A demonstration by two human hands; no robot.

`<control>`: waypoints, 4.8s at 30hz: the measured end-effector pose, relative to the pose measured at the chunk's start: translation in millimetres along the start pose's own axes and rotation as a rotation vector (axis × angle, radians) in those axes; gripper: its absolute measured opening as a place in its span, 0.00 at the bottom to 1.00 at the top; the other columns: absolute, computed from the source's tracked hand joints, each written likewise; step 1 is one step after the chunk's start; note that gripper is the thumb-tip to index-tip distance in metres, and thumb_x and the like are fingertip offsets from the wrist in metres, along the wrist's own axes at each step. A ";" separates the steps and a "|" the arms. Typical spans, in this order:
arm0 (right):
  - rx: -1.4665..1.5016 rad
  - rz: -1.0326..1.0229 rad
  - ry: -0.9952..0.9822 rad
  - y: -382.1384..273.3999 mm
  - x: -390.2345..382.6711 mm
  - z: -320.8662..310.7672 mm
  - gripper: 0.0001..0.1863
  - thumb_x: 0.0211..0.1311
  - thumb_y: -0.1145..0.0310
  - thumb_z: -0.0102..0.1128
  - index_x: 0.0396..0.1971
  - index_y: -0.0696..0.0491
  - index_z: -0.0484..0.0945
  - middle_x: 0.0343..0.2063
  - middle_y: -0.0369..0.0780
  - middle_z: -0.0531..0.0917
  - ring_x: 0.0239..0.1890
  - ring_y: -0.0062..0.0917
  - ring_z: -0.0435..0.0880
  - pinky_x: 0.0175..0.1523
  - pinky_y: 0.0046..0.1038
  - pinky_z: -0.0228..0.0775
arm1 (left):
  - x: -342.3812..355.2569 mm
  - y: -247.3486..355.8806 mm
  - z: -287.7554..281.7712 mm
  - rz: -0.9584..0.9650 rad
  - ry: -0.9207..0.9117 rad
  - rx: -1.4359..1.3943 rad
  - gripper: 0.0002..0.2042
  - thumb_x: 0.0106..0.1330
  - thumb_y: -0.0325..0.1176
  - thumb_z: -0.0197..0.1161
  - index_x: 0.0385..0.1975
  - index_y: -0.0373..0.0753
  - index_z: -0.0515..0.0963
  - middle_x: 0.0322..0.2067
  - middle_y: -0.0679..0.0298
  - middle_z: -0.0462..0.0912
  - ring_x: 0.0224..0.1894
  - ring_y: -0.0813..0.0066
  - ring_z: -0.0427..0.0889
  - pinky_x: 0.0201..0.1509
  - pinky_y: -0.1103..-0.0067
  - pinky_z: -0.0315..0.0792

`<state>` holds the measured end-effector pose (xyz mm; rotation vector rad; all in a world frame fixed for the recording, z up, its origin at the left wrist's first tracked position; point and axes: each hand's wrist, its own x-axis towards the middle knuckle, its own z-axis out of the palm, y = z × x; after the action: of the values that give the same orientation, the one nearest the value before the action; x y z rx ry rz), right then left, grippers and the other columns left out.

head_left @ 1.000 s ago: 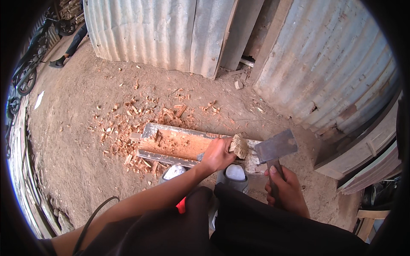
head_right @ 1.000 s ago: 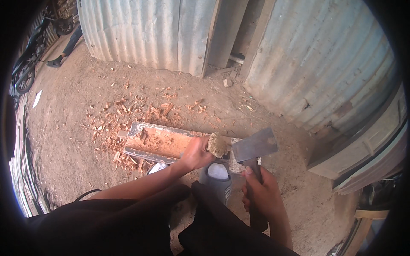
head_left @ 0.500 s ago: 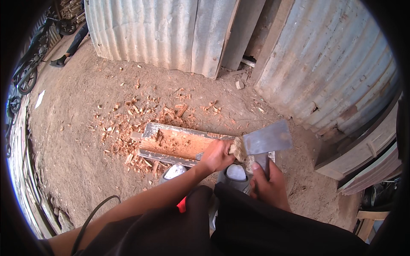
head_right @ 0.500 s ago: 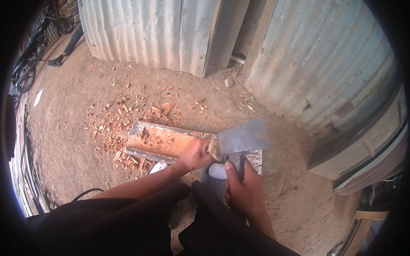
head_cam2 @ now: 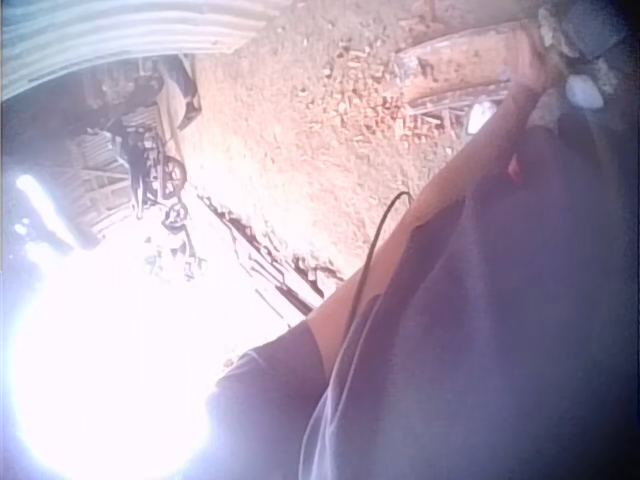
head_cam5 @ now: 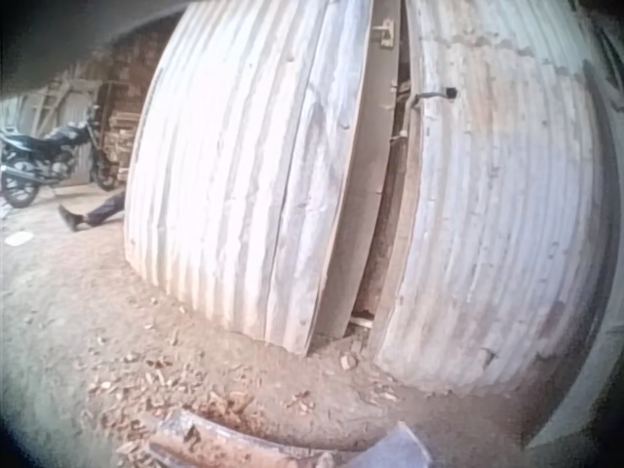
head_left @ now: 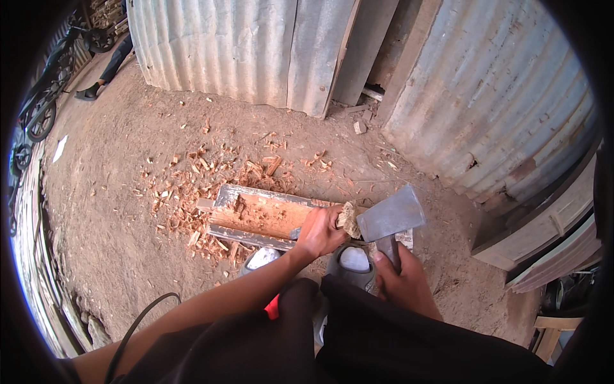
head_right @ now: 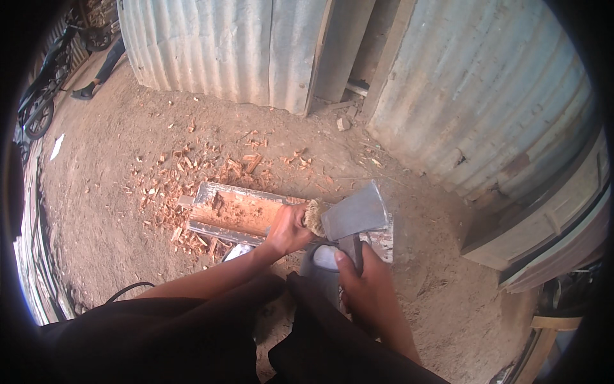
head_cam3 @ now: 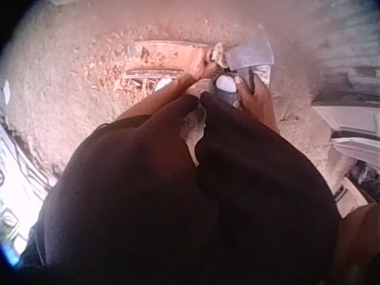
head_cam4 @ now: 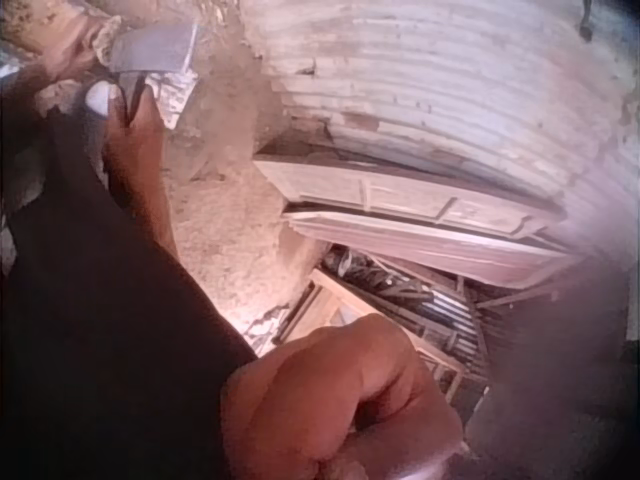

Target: The person uses a hand axe to repeatedly strike and shape a small piece of wood held in the left hand. The wood is positioned over a larger plank on the ground, and wood chips accumulate around the work area throughout the clip.

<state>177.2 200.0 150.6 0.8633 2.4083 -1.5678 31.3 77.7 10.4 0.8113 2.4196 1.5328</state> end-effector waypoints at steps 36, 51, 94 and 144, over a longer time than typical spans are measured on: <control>0.192 0.102 0.067 12.4 10.6 -2.4 0.13 0.76 0.61 0.57 0.39 0.57 0.74 0.16 0.35 0.75 0.14 0.20 0.76 0.19 0.27 0.68 | -0.8 -33.1 22.9 0.080 -0.007 0.073 0.12 0.53 0.35 0.68 0.34 0.38 0.77 0.24 0.44 0.80 0.35 0.36 0.81 0.38 0.53 0.75; 0.109 0.035 0.018 15.6 25.9 4.2 0.15 0.76 0.58 0.58 0.37 0.56 0.74 0.17 0.35 0.75 0.14 0.20 0.76 0.19 0.27 0.68 | 6.3 -41.2 22.0 0.027 0.035 0.126 0.13 0.56 0.35 0.67 0.40 0.39 0.80 0.29 0.45 0.83 0.38 0.39 0.83 0.41 0.53 0.77; 0.280 0.111 0.012 11.0 24.7 10.9 0.17 0.76 0.57 0.58 0.35 0.56 0.72 0.16 0.36 0.75 0.13 0.21 0.75 0.18 0.29 0.68 | 1.7 -39.7 12.6 -0.008 -0.001 0.254 0.13 0.56 0.36 0.68 0.39 0.40 0.79 0.29 0.45 0.84 0.36 0.40 0.84 0.42 0.53 0.79; 0.203 0.139 -0.110 14.7 30.4 5.7 0.17 0.76 0.57 0.59 0.35 0.57 0.73 0.17 0.37 0.78 0.15 0.22 0.78 0.23 0.30 0.72 | -0.2 -33.8 -0.6 -0.067 -0.081 0.343 0.13 0.55 0.37 0.68 0.38 0.41 0.80 0.30 0.47 0.86 0.38 0.42 0.86 0.44 0.55 0.79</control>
<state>158.8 211.0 123.9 0.9297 2.0933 -1.7775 19.1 66.1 -19.0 0.8210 2.6560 1.0528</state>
